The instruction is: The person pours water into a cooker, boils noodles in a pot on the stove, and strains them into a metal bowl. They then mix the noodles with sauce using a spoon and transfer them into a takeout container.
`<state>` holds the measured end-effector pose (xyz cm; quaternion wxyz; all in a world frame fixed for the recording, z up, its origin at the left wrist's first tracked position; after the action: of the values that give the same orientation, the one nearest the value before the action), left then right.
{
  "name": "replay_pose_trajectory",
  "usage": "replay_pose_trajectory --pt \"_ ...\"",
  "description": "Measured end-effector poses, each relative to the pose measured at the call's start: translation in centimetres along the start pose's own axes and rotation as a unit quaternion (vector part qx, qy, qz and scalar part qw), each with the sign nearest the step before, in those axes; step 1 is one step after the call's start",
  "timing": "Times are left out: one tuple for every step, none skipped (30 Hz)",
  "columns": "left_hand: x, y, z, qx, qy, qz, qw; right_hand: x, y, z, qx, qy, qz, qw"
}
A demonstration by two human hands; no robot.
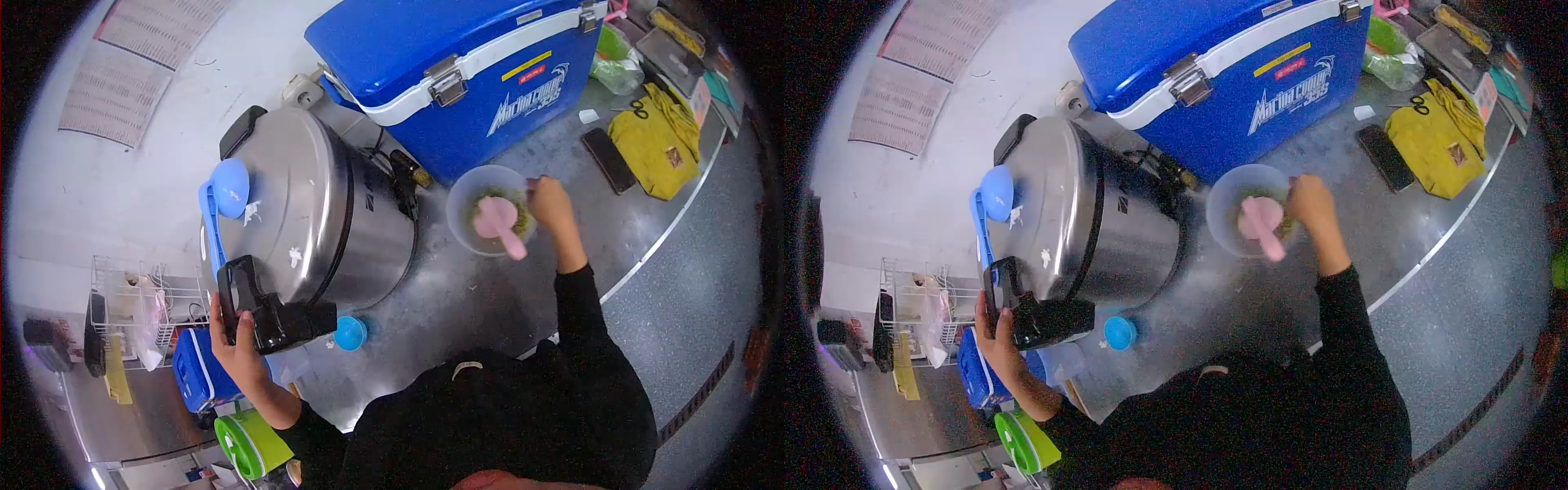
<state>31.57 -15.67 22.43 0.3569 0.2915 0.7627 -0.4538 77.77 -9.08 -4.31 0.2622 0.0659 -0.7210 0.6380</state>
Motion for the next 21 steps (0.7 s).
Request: replay_pose_trajectory --pt "-0.5 0.2 0.0 -0.017 0.012 0.016 1.000 -0.6 -1.4 0.3 -0.005 0.013 -0.017 1.000" --pt "-0.4 0.3 0.0 -0.017 0.010 0.014 1.000 -1.0 -2.8 0.6 -0.011 0.026 -0.033 0.999" --pt "-0.2 0.2 0.0 -0.018 0.015 0.025 0.999 -0.9 -3.8 0.9 -0.009 0.027 -0.034 0.999" --pt "-0.1 0.2 0.0 -0.020 0.021 0.035 0.999 -0.9 -4.7 1.1 -0.013 0.049 -0.027 0.998" --pt "-0.1 0.2 0.1 -0.019 0.021 0.034 0.999 -0.8 -5.5 1.5 -0.017 0.071 -0.019 0.997" --pt "0.0 0.2 0.1 -0.025 0.018 0.037 0.999 -0.1 -6.3 1.8 -0.017 0.071 -0.021 0.997" --pt "0.1 0.1 0.1 -0.030 0.016 0.040 0.999 1.6 -7.9 2.3 -0.093 0.016 -0.073 0.993" --pt "0.2 0.1 0.0 -0.030 0.018 0.041 0.999 3.5 -9.4 3.0 -0.169 -0.039 -0.125 0.977" --pt "0.5 0.0 -0.1 -0.027 0.024 0.047 0.998 5.8 -9.5 3.5 -0.138 -0.083 -0.200 0.967" --pt "0.6 -0.1 -0.1 -0.024 0.029 0.054 0.998 8.7 -9.4 3.9 -0.103 -0.126 -0.273 0.948" --pt "0.6 -0.1 -0.1 -0.025 0.030 0.054 0.998 11.3 -8.5 4.1 -0.085 -0.137 -0.291 0.943" --pt "0.5 -0.1 -0.1 -0.028 0.027 0.044 0.998 13.9 -7.0 3.8 -0.066 -0.148 -0.309 0.937" --pt "0.3 -0.1 -0.1 -0.032 0.024 0.033 0.999 16.1 -5.6 2.9 -0.054 -0.144 -0.343 0.927" --pt "0.1 0.1 0.0 -0.031 0.025 0.035 0.999 18.3 -3.9 1.7 -0.044 -0.139 -0.376 0.915" --pt "-0.1 0.2 0.1 -0.038 0.020 0.033 0.999 20.0 -2.1 0.1 -0.055 -0.122 -0.398 0.908" --pt "-0.2 0.2 0.2 -0.046 0.015 0.031 0.998 21.4 -0.3 -1.6 -0.065 -0.106 -0.421 0.899" --pt "-0.3 0.2 0.2 -0.049 0.017 0.033 0.998 22.7 1.1 -3.6 -0.066 -0.110 -0.409 0.903" --pt "-0.3 0.3 0.1 -0.046 0.017 0.032 0.998 23.5 2.2 -5.5 -0.067 -0.115 -0.399 0.907" --pt "-0.3 0.2 0.0 -0.043 0.016 0.031 0.998 23.9 3.7 -7.3 -0.067 -0.117 -0.400 0.906" --pt "-0.2 0.1 0.0 -0.045 0.017 0.030 0.998 24.0 6.3 -9.3 0.010 -0.062 -0.419 0.906" --pt "0.1 -0.1 0.1 -0.051 0.013 0.039 0.998 24.3 7.5 -10.7 0.087 -0.006 -0.433 0.897"
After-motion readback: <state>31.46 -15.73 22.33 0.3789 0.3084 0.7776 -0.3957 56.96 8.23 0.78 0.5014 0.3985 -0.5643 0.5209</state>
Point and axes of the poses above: each hand's wrist, its own z-axis away from the middle knuckle, its own y-axis out of the palm, x = y × z, the point moved 6 cm from there along -z, towards the middle knuckle
